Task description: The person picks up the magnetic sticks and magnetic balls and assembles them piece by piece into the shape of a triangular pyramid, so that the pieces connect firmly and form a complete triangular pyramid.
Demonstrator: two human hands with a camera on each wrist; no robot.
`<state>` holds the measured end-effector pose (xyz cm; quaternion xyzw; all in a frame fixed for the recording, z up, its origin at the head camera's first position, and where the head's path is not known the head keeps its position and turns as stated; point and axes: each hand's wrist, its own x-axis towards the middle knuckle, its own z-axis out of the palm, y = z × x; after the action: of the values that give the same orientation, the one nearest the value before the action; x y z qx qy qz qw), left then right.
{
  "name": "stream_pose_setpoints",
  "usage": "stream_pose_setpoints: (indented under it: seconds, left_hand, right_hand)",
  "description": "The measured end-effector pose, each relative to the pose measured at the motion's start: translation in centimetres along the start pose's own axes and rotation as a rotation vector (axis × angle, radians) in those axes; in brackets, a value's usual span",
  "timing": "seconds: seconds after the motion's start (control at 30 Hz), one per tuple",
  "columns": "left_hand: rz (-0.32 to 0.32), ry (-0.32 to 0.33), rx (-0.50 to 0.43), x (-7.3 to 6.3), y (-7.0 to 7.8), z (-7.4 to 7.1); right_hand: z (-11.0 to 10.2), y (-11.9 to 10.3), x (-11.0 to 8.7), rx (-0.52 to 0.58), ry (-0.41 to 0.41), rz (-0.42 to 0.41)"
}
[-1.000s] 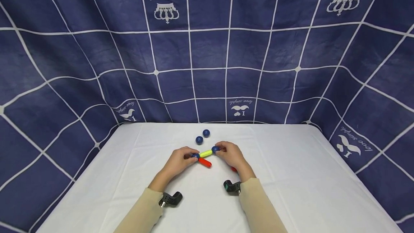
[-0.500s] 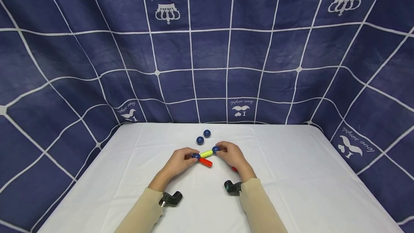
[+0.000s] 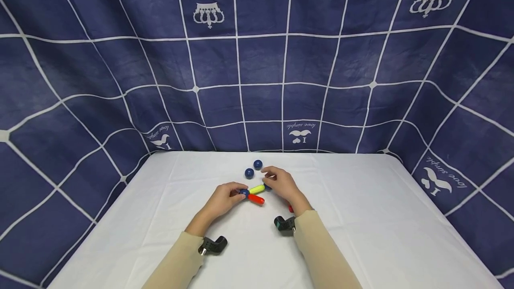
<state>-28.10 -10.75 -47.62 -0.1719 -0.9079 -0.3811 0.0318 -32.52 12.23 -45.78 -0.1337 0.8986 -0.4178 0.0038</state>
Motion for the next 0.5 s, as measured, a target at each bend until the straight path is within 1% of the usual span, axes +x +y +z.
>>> stream_pose_setpoints:
  seconds: [0.1,0.3,0.5]
  left_hand:
    - [0.003,0.002,0.001,0.1,-0.1,0.0]
    - [0.033,0.002,-0.003,-0.1,-0.1,0.0]
    - [0.027,0.007,-0.009,0.0,-0.1,0.0]
  right_hand:
    - [0.2,-0.4,0.7,0.022,-0.024,-0.003]
    - [0.8,-0.9,2.1,0.075,-0.069,0.023]
    - [1.5,-1.2,3.2,0.059,-0.085,0.015]
